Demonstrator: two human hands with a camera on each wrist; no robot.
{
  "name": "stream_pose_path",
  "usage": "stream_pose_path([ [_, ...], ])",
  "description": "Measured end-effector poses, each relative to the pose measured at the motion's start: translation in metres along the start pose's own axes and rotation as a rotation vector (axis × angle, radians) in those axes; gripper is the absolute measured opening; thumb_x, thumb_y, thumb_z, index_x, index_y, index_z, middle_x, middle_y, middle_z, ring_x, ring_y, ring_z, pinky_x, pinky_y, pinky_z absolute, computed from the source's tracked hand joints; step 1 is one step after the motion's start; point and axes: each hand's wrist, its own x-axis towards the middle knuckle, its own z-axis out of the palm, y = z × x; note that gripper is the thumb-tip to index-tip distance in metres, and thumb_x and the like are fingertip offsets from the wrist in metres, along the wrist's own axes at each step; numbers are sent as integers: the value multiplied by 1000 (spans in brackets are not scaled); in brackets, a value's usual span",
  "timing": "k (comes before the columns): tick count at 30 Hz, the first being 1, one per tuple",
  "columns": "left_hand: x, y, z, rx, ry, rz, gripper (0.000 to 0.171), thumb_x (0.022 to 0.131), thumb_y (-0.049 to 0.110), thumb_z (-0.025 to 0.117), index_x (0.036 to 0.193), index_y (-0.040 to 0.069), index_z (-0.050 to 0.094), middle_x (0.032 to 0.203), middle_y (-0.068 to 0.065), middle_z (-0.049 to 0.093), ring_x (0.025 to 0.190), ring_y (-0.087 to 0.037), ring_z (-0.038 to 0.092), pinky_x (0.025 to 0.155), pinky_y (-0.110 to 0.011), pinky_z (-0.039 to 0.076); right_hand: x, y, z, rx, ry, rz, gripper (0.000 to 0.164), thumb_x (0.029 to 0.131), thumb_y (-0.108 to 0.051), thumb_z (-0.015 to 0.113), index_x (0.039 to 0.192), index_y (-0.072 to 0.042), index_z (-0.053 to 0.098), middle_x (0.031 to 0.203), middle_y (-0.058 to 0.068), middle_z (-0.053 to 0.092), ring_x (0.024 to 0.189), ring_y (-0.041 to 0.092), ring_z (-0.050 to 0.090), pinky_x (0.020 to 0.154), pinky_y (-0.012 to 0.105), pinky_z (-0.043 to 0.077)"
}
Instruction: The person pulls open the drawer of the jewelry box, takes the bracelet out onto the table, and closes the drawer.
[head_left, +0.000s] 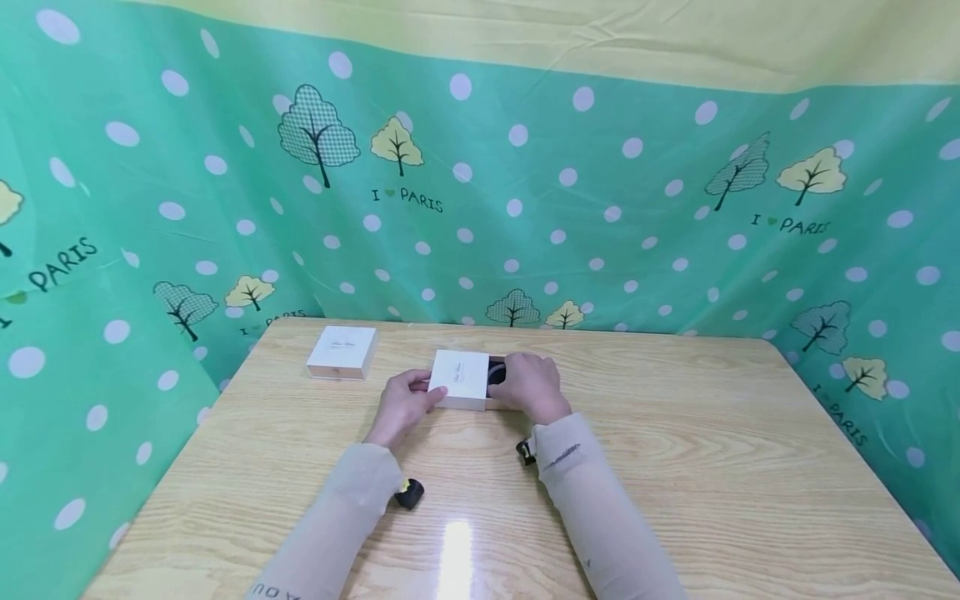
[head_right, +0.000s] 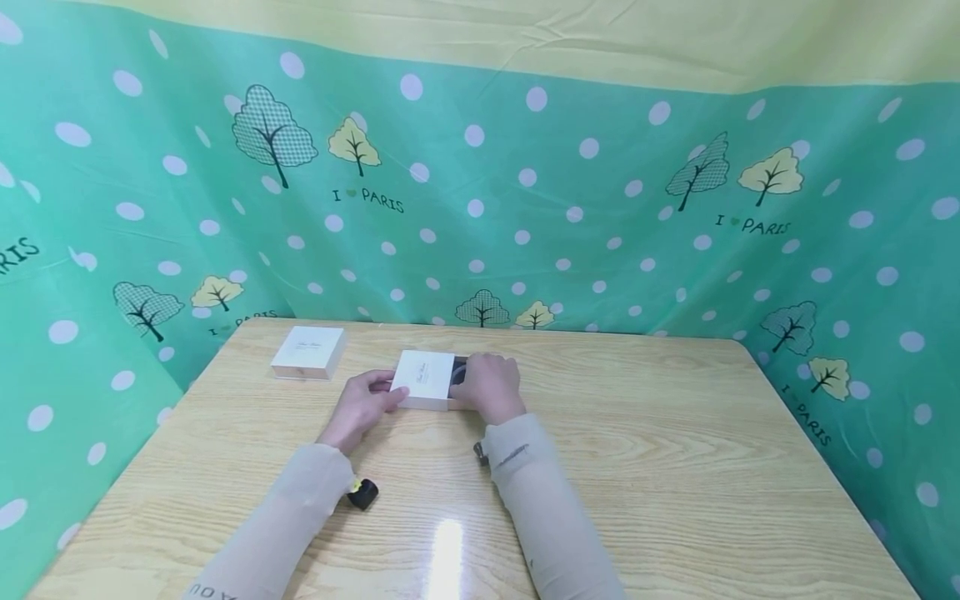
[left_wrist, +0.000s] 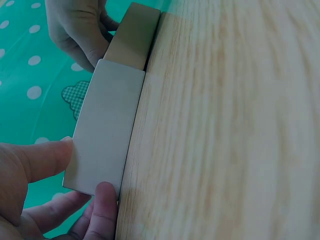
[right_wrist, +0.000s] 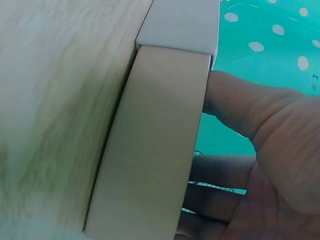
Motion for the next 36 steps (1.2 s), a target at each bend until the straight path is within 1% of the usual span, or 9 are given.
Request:
stream_pose_path([
  [4, 0, 0, 0, -2, -2, 1, 47, 87, 14, 71, 129, 0, 55, 109, -14, 61, 88, -21, 61, 75, -30, 55, -1, -2, 0, -4, 6, 4, 53, 76, -49, 73, 105, -5, 66, 97, 7, 65, 82, 24, 55, 85, 41, 43],
  [7, 0, 0, 0, -1, -1, 4, 47, 86, 14, 71, 128, 0, 55, 109, -14, 61, 88, -22, 61, 75, -30, 55, -1, -4, -2, 6, -3, 10, 47, 78, -45, 74, 103, -5, 67, 94, 7, 64, 81, 24, 55, 81, 40, 45],
  [11, 0, 0, 0, -9, 2, 3, 47, 86, 14, 71, 128, 0, 55, 108, -14, 60, 87, -22, 61, 75, -31, 55, -1, -8, -6, 32, -39, 1, 34, 80, -34, 74, 98, -5, 67, 87, 6, 63, 75, 22, 56, 69, 36, 49],
  [14, 0, 0, -1, -16, 3, -4, 47, 86, 14, 71, 128, 0, 55, 109, -14, 60, 87, -22, 61, 76, -31, 55, 0, -13, -10, 30, -69, -24, 31, 82, -29, 73, 99, -3, 67, 82, 6, 63, 71, 21, 57, 63, 35, 51],
  [19, 0, 0, 0, -19, -2, -3, 48, 86, 13, 71, 129, 0, 55, 109, -14, 59, 88, -22, 60, 76, -32, 54, 1, -17, -12, 3, -86, -45, 35, 83, -30, 72, 104, -3, 68, 83, 8, 64, 70, 21, 57, 65, 35, 52],
  [26, 0, -1, 0, -23, -3, -3, 48, 86, 13, 71, 129, -1, 54, 109, -15, 59, 88, -22, 60, 76, -32, 55, 4, -16, -10, 26, -94, -59, 31, 79, -18, 72, 105, -3, 67, 86, 8, 63, 73, 22, 56, 67, 35, 51],
  [30, -1, -1, -1, -27, -6, -10, 49, 86, 13, 71, 129, 0, 54, 110, -15, 59, 89, -22, 60, 78, -32, 55, 5, -14, -8, 41, -74, -66, 34, 76, -18, 73, 106, -4, 66, 90, 8, 62, 77, 23, 55, 71, 36, 51],
  [36, 0, 1, -1, -28, -9, -10, 48, 86, 13, 72, 129, 0, 55, 110, -14, 60, 89, -22, 60, 78, -32, 55, 2, -10, -9, 84, -42, -69, 41, 74, -19, 75, 110, -4, 64, 95, 9, 62, 82, 24, 54, 77, 38, 51],
])
